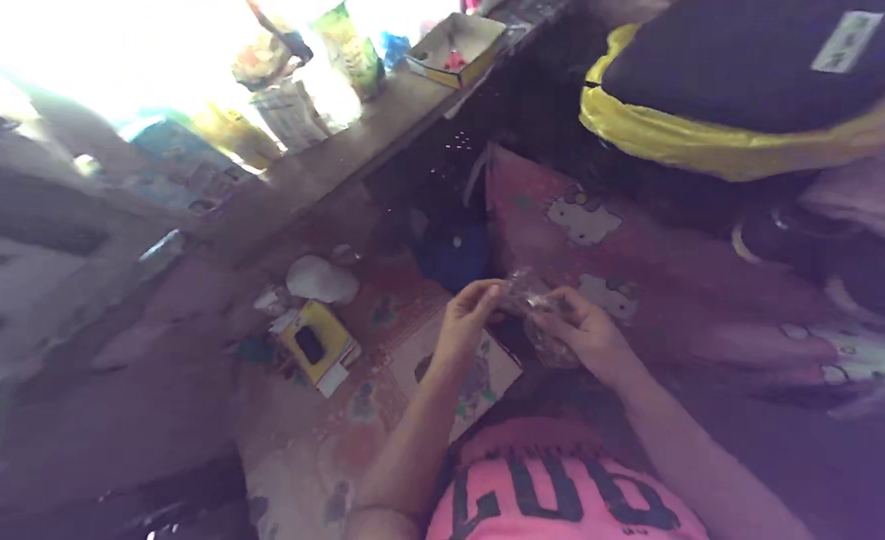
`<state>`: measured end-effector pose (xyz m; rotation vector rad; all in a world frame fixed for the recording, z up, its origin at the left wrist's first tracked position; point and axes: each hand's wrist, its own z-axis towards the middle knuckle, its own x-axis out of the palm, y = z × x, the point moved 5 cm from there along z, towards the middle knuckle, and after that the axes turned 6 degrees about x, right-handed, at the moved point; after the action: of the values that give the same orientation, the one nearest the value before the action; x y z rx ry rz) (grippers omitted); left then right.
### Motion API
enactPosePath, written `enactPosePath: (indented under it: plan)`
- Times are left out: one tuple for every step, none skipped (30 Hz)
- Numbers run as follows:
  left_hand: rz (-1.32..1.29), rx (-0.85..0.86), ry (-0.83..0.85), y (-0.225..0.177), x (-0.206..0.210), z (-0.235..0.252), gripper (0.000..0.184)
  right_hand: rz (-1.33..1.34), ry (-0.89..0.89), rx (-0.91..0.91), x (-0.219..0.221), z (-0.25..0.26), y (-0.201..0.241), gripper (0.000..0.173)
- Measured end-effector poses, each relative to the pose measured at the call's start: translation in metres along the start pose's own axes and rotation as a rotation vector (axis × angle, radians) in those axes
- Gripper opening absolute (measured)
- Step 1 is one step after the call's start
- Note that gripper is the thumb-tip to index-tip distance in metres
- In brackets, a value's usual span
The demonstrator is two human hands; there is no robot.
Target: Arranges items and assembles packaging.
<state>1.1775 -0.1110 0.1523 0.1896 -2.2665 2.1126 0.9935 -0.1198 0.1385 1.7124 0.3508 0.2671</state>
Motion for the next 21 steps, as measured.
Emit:
enactPosePath:
  plan:
    - [0.012,-0.018,-0.029,0.004,0.006,-0.003,0.022,-0.023,0.015,0.017,-0.006,-0.006,-0.004,0.032]
    - [0.020,-0.029,-0.044,0.007,0.013,-0.005,0.021,-0.034,0.036,0.033,-0.013,-0.011,-0.009,0.037]
    - [0.025,-0.032,-0.045,0.009,0.019,-0.006,0.020,-0.043,0.055,0.042,-0.019,-0.016,-0.013,0.040]
    - [0.035,-0.020,-0.024,0.010,0.026,-0.008,0.019,-0.052,0.072,0.045,-0.024,-0.019,-0.017,0.041]
    - [0.073,0.006,0.021,0.012,0.032,-0.010,0.018,-0.059,0.087,0.047,-0.027,-0.021,-0.020,0.041]
    - [0.140,0.041,0.078,0.013,0.038,-0.011,0.018,-0.063,0.102,0.036,-0.028,-0.022,-0.022,0.041]
    - [0.224,0.073,0.130,0.013,0.043,-0.012,0.019,-0.069,0.124,0.016,-0.027,-0.022,-0.022,0.040]
    - [0.307,0.088,0.165,0.010,0.046,-0.014,0.021,-0.086,0.144,-0.006,-0.024,-0.021,-0.021,0.039]
    - [0.386,0.108,0.174,0.003,0.045,-0.014,0.024,-0.101,0.161,-0.032,-0.019,-0.020,-0.021,0.039]
    - [0.462,0.128,0.159,-0.007,0.039,-0.014,0.027,-0.109,0.163,-0.070,-0.012,-0.018,-0.020,0.039]
    - [0.532,0.145,0.123,-0.019,0.027,-0.013,0.032,-0.103,0.165,-0.107,-0.005,-0.017,-0.018,0.040]
    - [0.604,0.192,0.063,-0.033,0.008,-0.010,0.037,-0.080,0.167,-0.147,0.003,-0.016,-0.015,0.041]
    - [0.673,0.272,-0.026,-0.050,-0.019,-0.005,0.040,-0.044,0.181,-0.185,0.009,-0.013,-0.013,0.042]
    - [0.741,0.355,-0.141,-0.070,-0.052,0.000,0.041,-0.009,0.210,-0.209,0.016,-0.012,-0.012,0.046]
    - [0.803,0.429,-0.271,-0.093,-0.090,0.005,0.041,0.022,0.235,-0.215,0.022,-0.010,-0.011,0.051]
    - [0.868,0.475,-0.406,-0.116,-0.131,0.010,0.044,0.034,0.222,-0.198,0.027,-0.008,-0.015,0.054]
    - [0.927,0.506,-0.543,-0.139,-0.176,0.017,0.048,0.022,0.170,-0.159,0.031,-0.005,-0.021,0.051]
    - [0.989,0.516,-0.682,-0.158,-0.222,0.025,0.053,-0.006,0.112,-0.110,0.036,-0.002,-0.028,0.043]
    - [1.042,0.506,-0.811,-0.176,-0.265,0.033,0.059,-0.035,0.070,-0.052,0.041,0.001,-0.034,0.036]
    - [1.097,0.474,-0.921,-0.191,-0.302,0.041,0.065,-0.050,0.035,0.000,0.048,0.003,-0.039,0.032]
    - [1.137,0.413,-0.986,-0.204,-0.329,0.049,0.069,-0.052,0.002,0.037,0.055,0.004,-0.043,0.029]
